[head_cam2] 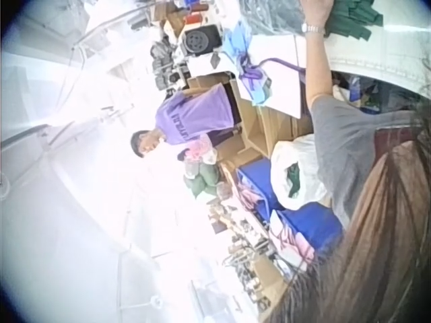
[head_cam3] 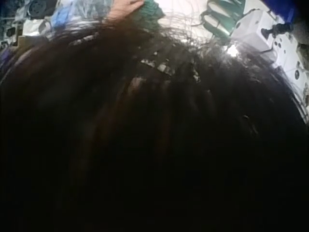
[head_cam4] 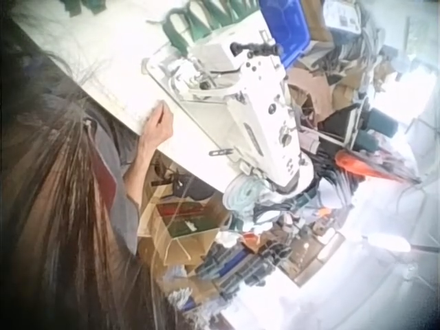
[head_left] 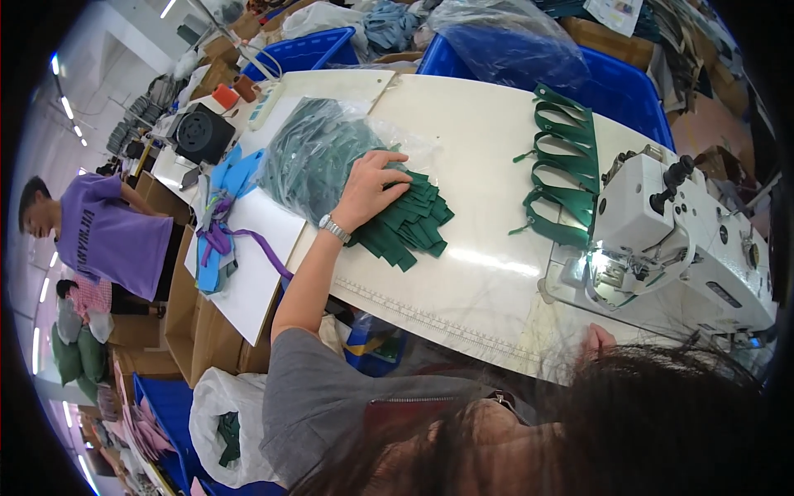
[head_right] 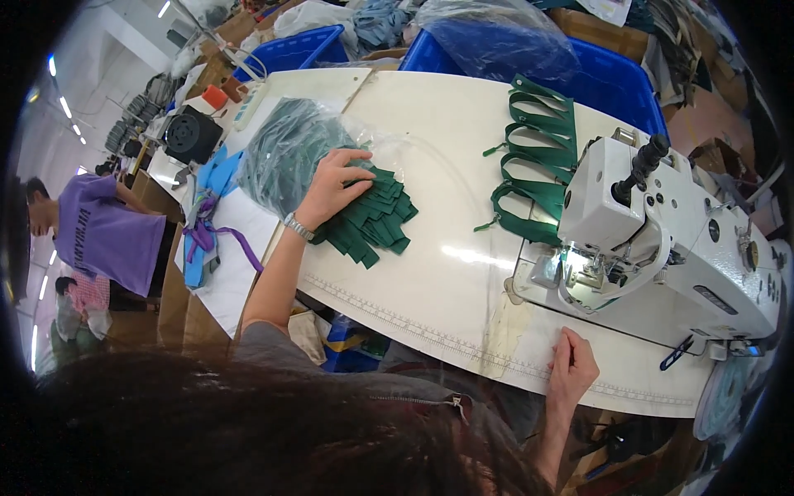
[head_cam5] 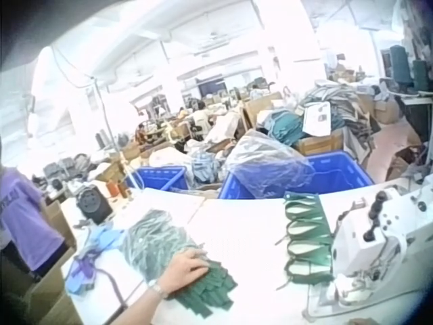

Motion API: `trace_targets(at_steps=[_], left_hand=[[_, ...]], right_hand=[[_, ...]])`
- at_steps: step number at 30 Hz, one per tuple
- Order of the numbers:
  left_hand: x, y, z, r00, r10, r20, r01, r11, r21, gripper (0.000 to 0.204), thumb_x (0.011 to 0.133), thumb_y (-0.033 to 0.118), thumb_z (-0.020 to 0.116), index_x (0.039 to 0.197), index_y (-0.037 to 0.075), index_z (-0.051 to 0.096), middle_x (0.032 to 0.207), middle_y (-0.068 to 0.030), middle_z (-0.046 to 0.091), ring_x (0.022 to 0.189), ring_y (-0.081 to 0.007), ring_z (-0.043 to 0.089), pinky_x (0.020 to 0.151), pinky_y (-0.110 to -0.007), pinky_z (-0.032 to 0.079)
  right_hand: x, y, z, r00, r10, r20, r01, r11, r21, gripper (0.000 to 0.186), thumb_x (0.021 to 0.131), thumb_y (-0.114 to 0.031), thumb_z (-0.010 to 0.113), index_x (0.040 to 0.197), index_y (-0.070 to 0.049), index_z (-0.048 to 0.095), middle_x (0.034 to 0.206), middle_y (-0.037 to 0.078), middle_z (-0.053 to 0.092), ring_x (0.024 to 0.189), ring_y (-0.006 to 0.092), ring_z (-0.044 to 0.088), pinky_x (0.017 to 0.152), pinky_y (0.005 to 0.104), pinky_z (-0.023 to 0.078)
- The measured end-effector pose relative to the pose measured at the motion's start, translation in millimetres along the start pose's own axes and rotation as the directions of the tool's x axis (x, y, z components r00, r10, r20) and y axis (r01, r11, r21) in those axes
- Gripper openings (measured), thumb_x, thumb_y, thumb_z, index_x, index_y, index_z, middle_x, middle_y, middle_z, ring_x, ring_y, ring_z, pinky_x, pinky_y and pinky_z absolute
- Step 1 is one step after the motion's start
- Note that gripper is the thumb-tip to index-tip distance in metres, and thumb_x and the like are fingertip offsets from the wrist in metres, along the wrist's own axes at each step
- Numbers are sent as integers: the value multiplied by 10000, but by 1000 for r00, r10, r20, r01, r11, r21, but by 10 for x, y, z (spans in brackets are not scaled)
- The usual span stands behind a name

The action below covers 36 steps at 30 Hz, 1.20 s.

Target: Sewing green fabric loops using an industrial sewing machine in a workshop.

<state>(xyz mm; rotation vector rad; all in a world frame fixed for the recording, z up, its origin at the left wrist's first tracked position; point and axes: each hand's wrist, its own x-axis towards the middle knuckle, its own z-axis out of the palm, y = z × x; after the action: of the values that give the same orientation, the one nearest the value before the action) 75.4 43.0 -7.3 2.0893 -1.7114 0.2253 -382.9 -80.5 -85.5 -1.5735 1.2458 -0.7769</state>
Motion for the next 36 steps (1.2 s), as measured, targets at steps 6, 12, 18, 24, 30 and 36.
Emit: trace_targets(at_steps=[6, 12, 18, 24, 30, 36], left_hand=[[44, 99, 161, 996, 80, -34, -80, 997, 7, 138, 782, 52, 669, 898, 112, 712, 1108, -27, 666, 1179, -254, 551, 1008, -450, 369], [342, 1230, 522, 811, 535, -237, -567, 818, -92, 185, 757, 42, 667, 940, 55, 686, 933, -87, 692, 881, -213, 673, 831, -404, 502], [621, 1779, 1090, 675, 733, -85, -716, 622, -316, 239, 745, 72, 656, 982, 48, 668, 1079, -48, 659, 766, -174, 586, 667, -295, 500], [674, 1840, 1180, 717, 695, 54, -619, 670, -410, 235, 763, 85, 650, 996, 73, 671, 1079, -23, 657, 791, -176, 595, 669, -301, 508], [727, 1869, 1219, 758, 653, -1, -592, 687, -421, 252, 757, 90, 628, 1006, 92, 666, 1032, 13, 633, 797, -161, 569, 693, -286, 506], [758, 1862, 1208, 762, 648, 13, -591, 703, -396, 230, 756, 98, 637, 983, 95, 672, 1003, 10, 642, 794, -165, 577, 684, -286, 507]], right_hand=[[-71, -102, -60, 1000, -3, -9, 3, 1000, -9, 135, 901, -48, 601, 1002, -1, 677, 729, 43, 594, 545, 85, 500, 497, 221, 418], [20, -284, 65, 982, -187, 14, 187, 971, -149, 120, 862, -32, 623, 967, 0, 671, 704, 91, 600, 587, 158, 573, 546, 279, 450], [-76, -394, 7, 986, -165, 34, 168, 972, -163, 123, 857, -35, 628, 968, -16, 679, 716, 106, 607, 599, 200, 592, 558, 292, 460], [-63, -368, -39, 984, -166, 65, 175, 970, -168, 133, 855, -33, 630, 976, -15, 680, 725, 108, 613, 615, 204, 602, 567, 291, 466], [-30, -414, -60, 986, -143, 86, 153, 980, -124, 133, 858, -32, 628, 980, -10, 675, 734, 109, 623, 622, 205, 612, 570, 291, 472], [-18, -411, -52, 984, -157, 82, 165, 979, -118, 136, 861, -29, 627, 988, -13, 673, 732, 103, 624, 611, 195, 608, 565, 286, 470]])
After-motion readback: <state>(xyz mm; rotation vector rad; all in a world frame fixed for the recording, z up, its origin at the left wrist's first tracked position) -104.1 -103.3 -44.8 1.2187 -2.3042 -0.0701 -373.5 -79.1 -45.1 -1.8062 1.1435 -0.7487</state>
